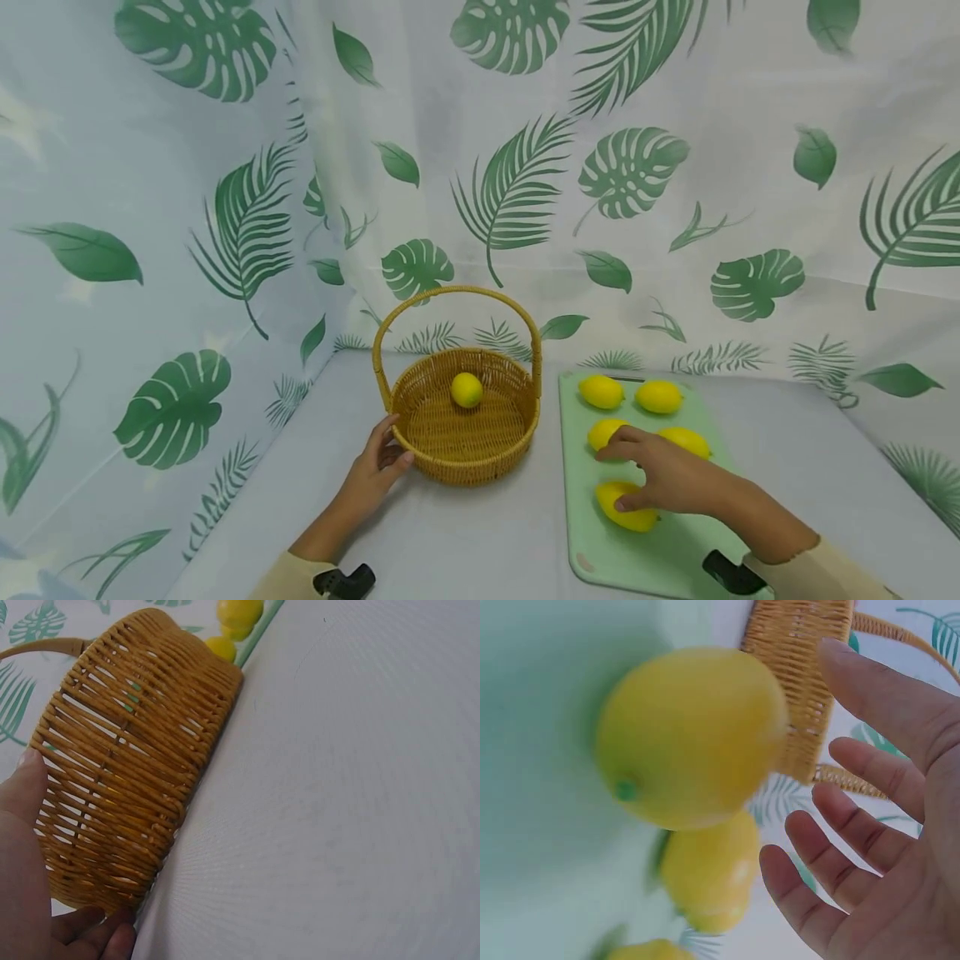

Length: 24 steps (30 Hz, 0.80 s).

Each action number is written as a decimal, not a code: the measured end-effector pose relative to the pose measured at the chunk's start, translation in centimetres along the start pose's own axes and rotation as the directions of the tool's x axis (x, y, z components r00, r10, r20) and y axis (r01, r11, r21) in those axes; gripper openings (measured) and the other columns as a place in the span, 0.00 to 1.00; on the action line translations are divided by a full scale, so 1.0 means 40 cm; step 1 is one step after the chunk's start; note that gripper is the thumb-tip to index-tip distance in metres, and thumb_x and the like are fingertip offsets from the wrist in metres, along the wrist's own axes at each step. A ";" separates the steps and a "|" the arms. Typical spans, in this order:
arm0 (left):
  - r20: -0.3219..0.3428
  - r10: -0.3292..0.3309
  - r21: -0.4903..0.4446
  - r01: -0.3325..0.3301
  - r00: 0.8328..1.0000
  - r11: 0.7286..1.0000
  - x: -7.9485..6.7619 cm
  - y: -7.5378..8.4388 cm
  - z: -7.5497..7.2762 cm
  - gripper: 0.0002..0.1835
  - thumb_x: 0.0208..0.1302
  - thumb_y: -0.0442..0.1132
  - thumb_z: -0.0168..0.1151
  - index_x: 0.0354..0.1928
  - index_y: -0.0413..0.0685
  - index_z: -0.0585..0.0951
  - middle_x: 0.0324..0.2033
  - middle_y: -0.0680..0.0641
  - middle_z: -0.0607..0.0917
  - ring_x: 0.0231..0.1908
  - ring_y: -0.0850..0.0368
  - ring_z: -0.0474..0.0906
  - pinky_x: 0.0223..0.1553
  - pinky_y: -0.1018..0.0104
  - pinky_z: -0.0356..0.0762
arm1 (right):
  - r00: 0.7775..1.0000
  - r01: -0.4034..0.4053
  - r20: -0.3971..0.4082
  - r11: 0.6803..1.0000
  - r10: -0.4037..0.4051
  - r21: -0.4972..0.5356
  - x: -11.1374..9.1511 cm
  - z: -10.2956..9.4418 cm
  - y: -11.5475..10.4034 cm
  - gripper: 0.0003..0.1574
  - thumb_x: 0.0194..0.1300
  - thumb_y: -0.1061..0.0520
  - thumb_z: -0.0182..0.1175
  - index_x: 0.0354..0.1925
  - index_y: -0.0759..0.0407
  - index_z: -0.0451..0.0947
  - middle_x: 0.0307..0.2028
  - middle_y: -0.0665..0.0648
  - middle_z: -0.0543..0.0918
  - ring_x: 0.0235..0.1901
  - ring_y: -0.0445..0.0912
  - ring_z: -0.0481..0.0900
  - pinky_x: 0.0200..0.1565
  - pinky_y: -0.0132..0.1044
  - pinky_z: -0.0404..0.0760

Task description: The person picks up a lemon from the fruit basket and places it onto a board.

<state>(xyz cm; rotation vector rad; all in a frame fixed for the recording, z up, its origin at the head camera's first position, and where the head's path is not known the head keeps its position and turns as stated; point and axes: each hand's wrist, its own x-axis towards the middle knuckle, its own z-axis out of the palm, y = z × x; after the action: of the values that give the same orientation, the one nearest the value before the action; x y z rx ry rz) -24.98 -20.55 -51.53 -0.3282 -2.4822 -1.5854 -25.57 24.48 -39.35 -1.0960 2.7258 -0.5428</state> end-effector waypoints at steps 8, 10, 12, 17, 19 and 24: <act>-0.005 -0.005 0.012 0.006 1.000 1.000 -0.002 -0.002 -0.002 0.39 0.68 0.51 0.62 0.75 0.57 0.54 0.66 0.35 0.67 0.56 0.45 0.75 0.57 0.47 0.72 | 0.998 0.014 0.054 0.999 -0.012 -0.041 0.058 -0.036 -0.038 0.31 0.56 0.37 0.70 0.57 0.42 0.77 0.52 0.43 0.72 0.47 0.43 0.74 0.51 0.44 0.78; -0.004 -0.005 0.013 0.005 1.000 1.000 -0.005 -0.004 -0.002 0.40 0.68 0.51 0.62 0.75 0.56 0.54 0.66 0.35 0.67 0.56 0.45 0.76 0.56 0.48 0.73 | 0.997 0.002 0.078 0.999 0.002 -0.044 0.073 -0.036 -0.046 0.31 0.56 0.37 0.70 0.57 0.41 0.77 0.52 0.42 0.72 0.47 0.42 0.73 0.52 0.45 0.77; 0.001 -0.008 0.012 0.008 1.000 1.000 -0.009 -0.004 -0.001 0.40 0.68 0.51 0.62 0.75 0.56 0.53 0.66 0.35 0.67 0.55 0.46 0.76 0.56 0.49 0.73 | 0.995 -0.005 0.096 0.999 0.009 -0.044 0.088 -0.032 -0.052 0.31 0.56 0.37 0.70 0.56 0.41 0.78 0.52 0.41 0.72 0.48 0.42 0.73 0.53 0.45 0.77; -0.002 0.003 0.021 -0.003 1.000 1.000 -0.009 -0.002 -0.004 0.40 0.68 0.51 0.61 0.75 0.56 0.53 0.66 0.35 0.67 0.55 0.46 0.76 0.55 0.49 0.74 | 0.994 0.007 0.106 0.999 -0.003 -0.038 0.133 -0.025 -0.070 0.31 0.57 0.36 0.68 0.57 0.42 0.77 0.51 0.40 0.72 0.47 0.41 0.74 0.52 0.43 0.78; -0.004 0.009 0.022 -0.009 1.000 1.000 -0.007 -0.002 -0.005 0.40 0.68 0.51 0.61 0.75 0.56 0.53 0.66 0.34 0.67 0.56 0.45 0.76 0.55 0.48 0.74 | 0.994 0.033 0.104 0.999 -0.028 -0.040 0.155 -0.022 -0.077 0.32 0.57 0.35 0.67 0.57 0.44 0.77 0.51 0.41 0.72 0.47 0.41 0.74 0.51 0.42 0.78; 0.000 0.007 0.001 -0.007 1.000 1.000 -0.001 -0.003 -0.005 0.39 0.68 0.49 0.62 0.75 0.56 0.53 0.66 0.34 0.67 0.56 0.44 0.76 0.55 0.49 0.75 | 0.991 0.079 0.110 0.996 -0.074 -0.036 0.212 -0.012 -0.097 0.36 0.58 0.31 0.65 0.58 0.47 0.78 0.52 0.42 0.73 0.48 0.40 0.74 0.48 0.38 0.79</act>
<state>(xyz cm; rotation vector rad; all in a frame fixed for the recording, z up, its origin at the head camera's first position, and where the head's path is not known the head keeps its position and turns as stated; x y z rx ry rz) -24.96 -20.79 -51.57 -0.3361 -2.4799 -1.5812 -29.33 16.15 -37.48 -1.2071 2.6215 -0.4278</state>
